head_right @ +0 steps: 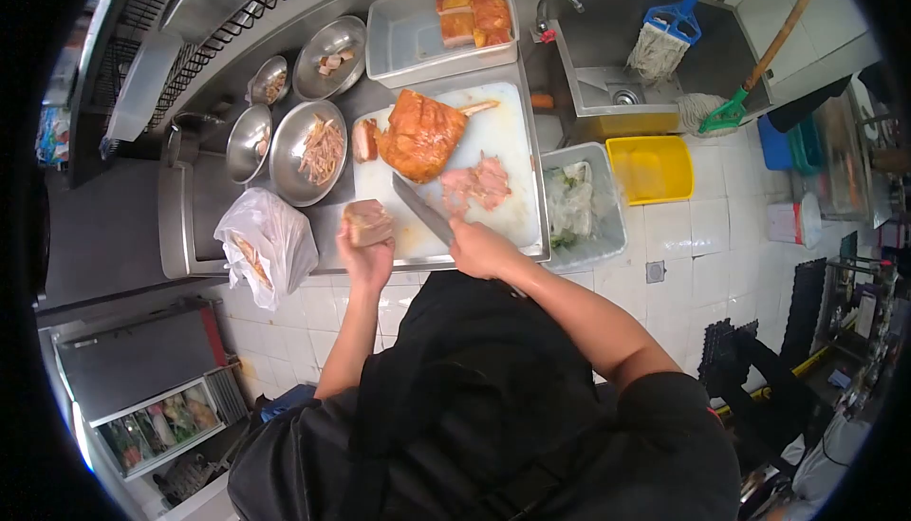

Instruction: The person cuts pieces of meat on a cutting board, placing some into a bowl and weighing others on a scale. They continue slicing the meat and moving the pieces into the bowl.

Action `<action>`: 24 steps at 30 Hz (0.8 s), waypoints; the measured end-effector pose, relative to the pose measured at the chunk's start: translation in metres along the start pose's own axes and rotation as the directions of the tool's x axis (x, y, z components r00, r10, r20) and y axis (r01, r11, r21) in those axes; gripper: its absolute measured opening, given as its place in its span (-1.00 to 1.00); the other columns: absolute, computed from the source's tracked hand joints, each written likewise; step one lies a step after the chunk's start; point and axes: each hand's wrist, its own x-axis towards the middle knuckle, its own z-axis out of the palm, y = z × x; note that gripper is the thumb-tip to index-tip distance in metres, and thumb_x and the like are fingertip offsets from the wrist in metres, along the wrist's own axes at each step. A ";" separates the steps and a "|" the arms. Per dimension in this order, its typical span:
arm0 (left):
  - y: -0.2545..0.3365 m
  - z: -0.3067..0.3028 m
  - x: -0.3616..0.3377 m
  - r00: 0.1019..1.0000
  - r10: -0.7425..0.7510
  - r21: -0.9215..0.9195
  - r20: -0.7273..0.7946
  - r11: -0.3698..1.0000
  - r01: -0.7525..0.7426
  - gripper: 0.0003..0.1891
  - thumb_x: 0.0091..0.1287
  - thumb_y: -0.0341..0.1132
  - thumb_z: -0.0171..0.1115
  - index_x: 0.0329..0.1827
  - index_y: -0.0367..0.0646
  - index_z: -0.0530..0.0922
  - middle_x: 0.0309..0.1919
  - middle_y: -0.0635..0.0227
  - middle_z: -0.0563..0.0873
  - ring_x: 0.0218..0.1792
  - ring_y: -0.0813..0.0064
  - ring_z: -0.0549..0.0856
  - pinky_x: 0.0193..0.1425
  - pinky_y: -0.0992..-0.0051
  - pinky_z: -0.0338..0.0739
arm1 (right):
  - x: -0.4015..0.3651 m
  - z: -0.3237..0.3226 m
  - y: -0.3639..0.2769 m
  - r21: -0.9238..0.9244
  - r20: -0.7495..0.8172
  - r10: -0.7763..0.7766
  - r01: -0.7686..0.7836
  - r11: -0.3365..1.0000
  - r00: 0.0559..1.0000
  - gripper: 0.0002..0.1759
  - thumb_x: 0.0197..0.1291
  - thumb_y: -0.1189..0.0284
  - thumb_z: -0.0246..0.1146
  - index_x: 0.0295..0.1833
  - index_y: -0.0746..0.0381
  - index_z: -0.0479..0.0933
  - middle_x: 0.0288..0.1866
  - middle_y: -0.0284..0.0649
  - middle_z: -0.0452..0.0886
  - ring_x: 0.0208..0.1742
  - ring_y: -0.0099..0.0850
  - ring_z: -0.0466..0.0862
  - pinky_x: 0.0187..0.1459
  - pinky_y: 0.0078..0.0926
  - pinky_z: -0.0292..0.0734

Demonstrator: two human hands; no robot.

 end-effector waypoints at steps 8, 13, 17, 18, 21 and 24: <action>0.063 0.037 -0.011 0.975 -0.144 -0.257 0.168 0.949 0.185 -0.26 0.47 0.26 0.10 0.48 -0.16 0.40 0.30 0.08 0.58 0.23 0.11 0.62 0.24 0.09 0.61 | -0.005 -0.041 -0.031 0.217 0.297 0.252 -0.321 0.922 0.921 -0.68 0.35 0.52 0.03 0.11 0.53 0.35 -0.37 0.23 0.66 -0.66 -0.09 0.64 -0.54 -0.06 0.55; 0.088 0.056 -0.013 0.972 -0.029 -0.286 0.232 0.953 0.097 -0.30 0.52 0.19 0.10 0.50 -0.16 0.37 0.38 0.13 0.55 0.31 0.15 0.59 0.27 0.09 0.62 | -0.059 -0.048 -0.007 0.064 0.193 0.439 -0.458 0.887 0.877 -0.66 0.36 0.47 0.05 0.11 0.51 0.35 -0.33 0.32 0.68 -0.51 0.10 0.72 -0.31 0.05 0.63; 0.117 0.089 0.000 0.934 0.076 -0.070 0.350 0.996 -0.055 -0.35 0.49 0.09 0.18 0.50 -0.14 0.40 0.39 0.20 0.56 0.32 0.24 0.59 0.22 0.05 0.63 | -0.048 -0.029 0.005 -0.007 0.036 0.276 -0.276 0.961 0.961 -0.66 0.38 0.39 0.08 0.11 0.45 0.37 -0.23 0.41 0.66 -0.12 0.39 0.66 0.04 0.23 0.55; 0.130 0.094 0.009 0.908 0.136 -0.023 0.397 0.990 -0.138 -0.37 0.49 0.10 0.18 0.49 -0.07 0.43 0.38 0.23 0.57 0.34 0.23 0.57 0.30 0.08 0.57 | -0.037 -0.011 0.017 0.025 0.029 0.178 -0.178 0.984 0.984 -0.66 0.39 0.38 0.08 0.10 0.43 0.38 -0.22 0.39 0.67 -0.13 0.37 0.67 0.03 0.22 0.56; 0.182 0.137 0.023 0.794 0.286 0.100 0.536 0.913 -0.396 -0.36 0.45 0.09 0.22 0.47 -0.09 0.46 0.36 0.23 0.58 0.37 0.21 0.55 0.39 0.14 0.50 | -0.012 0.004 0.002 -0.106 0.018 0.117 -0.114 0.988 0.993 -0.70 0.34 0.41 0.12 0.08 0.39 0.41 -0.24 0.30 0.71 -0.18 0.28 0.72 -0.05 0.17 0.60; 0.234 0.197 0.020 0.618 0.407 0.036 0.672 0.816 -0.577 -0.35 0.44 0.06 0.23 0.45 -0.17 0.46 0.37 0.19 0.57 0.38 0.22 0.54 0.39 0.15 0.50 | -0.004 -0.001 -0.015 -0.329 0.036 0.129 -0.110 0.938 0.991 -0.70 0.27 0.48 0.16 0.09 0.36 0.44 -0.28 0.18 0.74 -0.24 0.17 0.76 -0.16 0.12 0.64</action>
